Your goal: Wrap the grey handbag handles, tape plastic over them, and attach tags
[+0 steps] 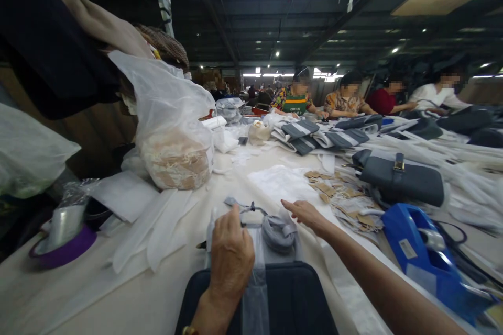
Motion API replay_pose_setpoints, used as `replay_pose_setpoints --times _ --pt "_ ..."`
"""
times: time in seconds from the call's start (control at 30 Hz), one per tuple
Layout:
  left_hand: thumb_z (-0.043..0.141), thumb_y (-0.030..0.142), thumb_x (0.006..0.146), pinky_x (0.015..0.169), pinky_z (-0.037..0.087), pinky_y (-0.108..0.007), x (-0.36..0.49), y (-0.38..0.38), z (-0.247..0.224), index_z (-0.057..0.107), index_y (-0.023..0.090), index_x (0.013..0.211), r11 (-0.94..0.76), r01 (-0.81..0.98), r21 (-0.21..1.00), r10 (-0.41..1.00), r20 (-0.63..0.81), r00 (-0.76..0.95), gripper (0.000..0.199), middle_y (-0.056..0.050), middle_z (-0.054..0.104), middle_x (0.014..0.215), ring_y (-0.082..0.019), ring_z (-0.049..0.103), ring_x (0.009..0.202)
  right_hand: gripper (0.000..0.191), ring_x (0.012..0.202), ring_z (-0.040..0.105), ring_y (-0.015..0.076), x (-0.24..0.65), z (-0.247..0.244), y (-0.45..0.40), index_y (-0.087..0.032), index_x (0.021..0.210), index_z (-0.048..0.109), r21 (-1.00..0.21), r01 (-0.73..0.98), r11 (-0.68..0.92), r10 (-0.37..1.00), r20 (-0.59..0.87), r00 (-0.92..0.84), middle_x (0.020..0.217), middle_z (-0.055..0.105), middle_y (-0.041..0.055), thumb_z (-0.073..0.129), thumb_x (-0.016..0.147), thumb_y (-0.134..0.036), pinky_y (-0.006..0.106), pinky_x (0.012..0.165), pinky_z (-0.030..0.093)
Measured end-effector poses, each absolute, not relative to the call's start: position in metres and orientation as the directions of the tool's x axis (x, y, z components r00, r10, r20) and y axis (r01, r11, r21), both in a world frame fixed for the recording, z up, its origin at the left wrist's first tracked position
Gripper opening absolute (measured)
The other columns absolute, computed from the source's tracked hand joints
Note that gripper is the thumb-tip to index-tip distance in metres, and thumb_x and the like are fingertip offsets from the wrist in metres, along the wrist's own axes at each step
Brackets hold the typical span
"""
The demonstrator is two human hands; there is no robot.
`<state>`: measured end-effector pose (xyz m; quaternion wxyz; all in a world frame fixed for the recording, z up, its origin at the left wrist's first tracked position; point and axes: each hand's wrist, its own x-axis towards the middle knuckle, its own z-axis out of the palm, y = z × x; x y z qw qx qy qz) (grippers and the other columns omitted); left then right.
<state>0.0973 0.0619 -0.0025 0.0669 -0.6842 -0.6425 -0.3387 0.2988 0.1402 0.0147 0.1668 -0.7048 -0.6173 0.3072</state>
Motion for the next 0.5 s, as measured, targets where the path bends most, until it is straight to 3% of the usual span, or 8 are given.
replay_pose_setpoints --times 0.07,0.13,0.23,0.33,0.5 --pt "0.042 0.011 0.081 0.098 0.040 -0.038 0.123 0.067 -0.004 0.054 0.011 0.112 -0.298 0.866 0.401 0.869 0.489 0.073 0.034 -0.013 0.060 0.110 -0.024 0.053 0.107 0.038 0.053 0.051 0.0088 0.293 0.004 0.137 -0.014 0.075 0.058 -0.673 0.714 -0.194 0.964 -0.268 0.009 0.063 0.054 -0.0039 0.048 0.091 -0.047 0.024 0.053 0.044" --pt "0.052 0.021 0.079 0.098 0.039 -0.039 0.147 0.072 -0.006 0.053 0.010 0.112 -0.285 0.854 0.435 0.917 0.384 0.111 0.035 -0.014 0.059 0.113 -0.027 0.051 0.111 0.034 0.047 0.046 0.0068 0.286 0.001 0.138 -0.014 0.073 0.056 -0.719 0.667 -0.194 0.959 -0.284 -0.027 0.059 0.050 -0.0060 0.051 0.091 -0.043 0.021 0.047 0.040" --pt "0.065 0.043 0.071 0.100 0.036 -0.044 0.172 0.078 -0.005 0.046 0.008 0.122 -0.148 0.874 0.463 0.975 0.219 0.049 0.065 -0.019 0.053 0.125 -0.032 0.044 0.121 0.026 0.046 0.044 0.0057 0.282 0.007 0.141 -0.014 0.079 0.056 -0.763 0.623 -0.173 0.962 -0.266 -0.059 0.061 0.050 -0.0061 0.053 0.091 -0.037 0.019 0.044 0.038" --pt "0.066 0.055 0.066 0.097 0.037 -0.044 0.185 0.083 -0.001 0.049 0.010 0.119 -0.003 0.876 0.483 0.995 0.085 -0.044 0.072 -0.019 0.052 0.123 -0.033 0.042 0.121 0.023 0.053 0.050 0.0073 0.282 0.017 0.142 -0.013 0.083 0.058 -0.765 0.630 -0.132 0.969 -0.232 -0.079 0.070 0.055 -0.0034 0.055 0.090 -0.035 0.021 0.049 0.043" --pt "0.064 0.053 0.068 0.088 0.041 -0.047 0.193 0.085 0.001 0.058 0.014 0.105 0.053 0.887 0.458 0.989 0.096 -0.109 0.055 -0.016 0.055 0.109 -0.035 0.047 0.111 0.022 0.071 0.060 0.0125 0.279 0.028 0.140 -0.013 0.089 0.060 -0.724 0.689 -0.037 0.966 -0.204 -0.162 0.085 0.062 0.0010 0.055 0.090 -0.034 0.028 0.063 0.051"
